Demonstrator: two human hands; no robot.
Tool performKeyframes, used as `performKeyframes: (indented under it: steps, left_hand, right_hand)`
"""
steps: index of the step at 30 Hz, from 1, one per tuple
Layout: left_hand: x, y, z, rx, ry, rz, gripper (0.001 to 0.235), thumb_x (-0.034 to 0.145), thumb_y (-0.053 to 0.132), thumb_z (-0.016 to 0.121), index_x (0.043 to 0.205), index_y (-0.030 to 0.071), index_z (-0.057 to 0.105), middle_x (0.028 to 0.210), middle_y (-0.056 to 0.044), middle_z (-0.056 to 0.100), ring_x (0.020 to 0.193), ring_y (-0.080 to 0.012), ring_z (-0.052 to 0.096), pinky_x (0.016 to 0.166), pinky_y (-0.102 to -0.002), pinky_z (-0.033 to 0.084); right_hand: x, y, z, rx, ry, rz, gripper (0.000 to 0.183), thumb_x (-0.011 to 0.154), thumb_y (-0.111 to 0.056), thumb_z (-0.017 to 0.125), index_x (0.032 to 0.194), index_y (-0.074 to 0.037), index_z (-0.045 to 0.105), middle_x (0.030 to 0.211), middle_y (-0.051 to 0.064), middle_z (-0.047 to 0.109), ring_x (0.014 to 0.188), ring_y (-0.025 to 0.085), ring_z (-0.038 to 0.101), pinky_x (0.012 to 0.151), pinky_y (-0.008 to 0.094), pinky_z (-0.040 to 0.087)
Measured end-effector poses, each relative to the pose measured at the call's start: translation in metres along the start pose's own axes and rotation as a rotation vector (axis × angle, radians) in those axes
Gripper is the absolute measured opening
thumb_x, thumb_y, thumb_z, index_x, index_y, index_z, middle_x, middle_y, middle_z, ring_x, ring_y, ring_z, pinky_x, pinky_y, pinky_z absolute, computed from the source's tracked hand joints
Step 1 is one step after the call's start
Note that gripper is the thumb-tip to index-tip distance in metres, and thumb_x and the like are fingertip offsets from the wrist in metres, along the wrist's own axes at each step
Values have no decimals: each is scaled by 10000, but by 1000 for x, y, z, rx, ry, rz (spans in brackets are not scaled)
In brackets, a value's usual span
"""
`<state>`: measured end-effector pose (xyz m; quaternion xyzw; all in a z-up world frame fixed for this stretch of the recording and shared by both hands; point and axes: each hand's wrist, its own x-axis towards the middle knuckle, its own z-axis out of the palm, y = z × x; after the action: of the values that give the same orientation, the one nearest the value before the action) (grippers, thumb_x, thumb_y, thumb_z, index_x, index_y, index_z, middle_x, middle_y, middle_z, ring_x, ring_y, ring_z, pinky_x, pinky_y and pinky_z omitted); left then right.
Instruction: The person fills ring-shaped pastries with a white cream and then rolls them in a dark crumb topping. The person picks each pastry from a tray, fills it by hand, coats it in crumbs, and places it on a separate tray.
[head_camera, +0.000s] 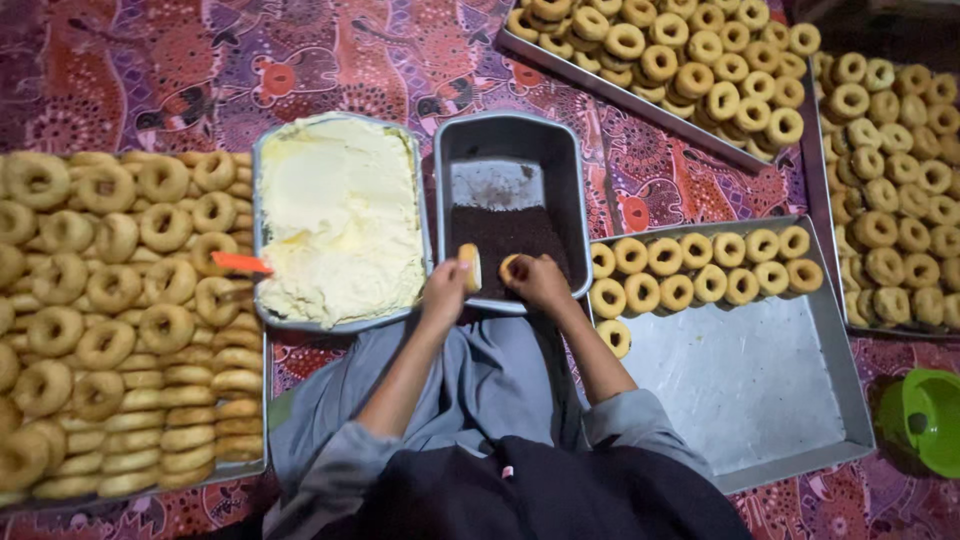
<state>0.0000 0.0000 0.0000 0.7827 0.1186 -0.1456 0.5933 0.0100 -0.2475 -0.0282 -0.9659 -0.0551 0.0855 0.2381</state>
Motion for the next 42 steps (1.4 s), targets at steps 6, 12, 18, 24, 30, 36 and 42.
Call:
performKeyframes:
  steps: [6,12,18,24,30,36,42]
  left_hand:
    - [14,38,26,711,-42,646,163,836,146,669,878,-9,694,1068,-243,676,1009,-412,661,878,-474,555]
    - [22,20,50,-127,67,-68,351,1076,239,434,1120,-9,678,1026,-230,707,913,-369,679,835,-477,534]
    - [24,17,68,-1241,-291,-140,374,1065,196,373,1291,29,620,1228,-174,685,1131,-331,680,981,-490,570]
    - [0,76,49,-566,-381,-383,391,978,290,537,1310,88,588,1448,-191,514,1315,-392,488,942,-558,574]
    - [-74,74,-16,297,348,599,464,917,221,779,1324,58,627,1436,-261,448,1353,-434,469,1094,-508,459]
    - [-173,-26,-135,-48,641,334,354,883,132,706,1211,41,609,1259,-113,597,1094,-267,623,974,-371,516]
    - [-228,-149,-322,313,1293,-91,380,944,197,615,1230,-54,600,1236,-284,570,1132,-423,552,991,-517,444]
  right_hand:
    - [-28,-31,-66,1742,289,529,327,765,-158,626,1066,-64,714,942,102,755,822,246,749,725,502,624]
    - [-51,-79,-82,1032,474,120,312,901,-93,702,1213,-83,702,1101,50,701,1048,220,654,960,369,546]
    - [-45,-109,-94,904,463,57,428,866,-141,756,1267,-226,635,1167,59,662,1068,244,549,901,401,479]
    - [-53,-48,-75,1849,199,556,474,820,-304,700,1264,-197,576,1176,72,687,1072,247,674,852,440,577]
    - [-149,70,-87,1788,892,329,235,944,-163,797,1120,-106,653,1109,49,677,949,217,651,784,351,528]
    - [-199,119,-71,1359,1062,876,143,881,-122,789,988,-54,722,858,33,684,708,182,649,581,328,570]
    - [-198,125,-66,70,380,696,417,1096,-376,672,987,19,755,891,181,721,783,342,678,714,488,515]
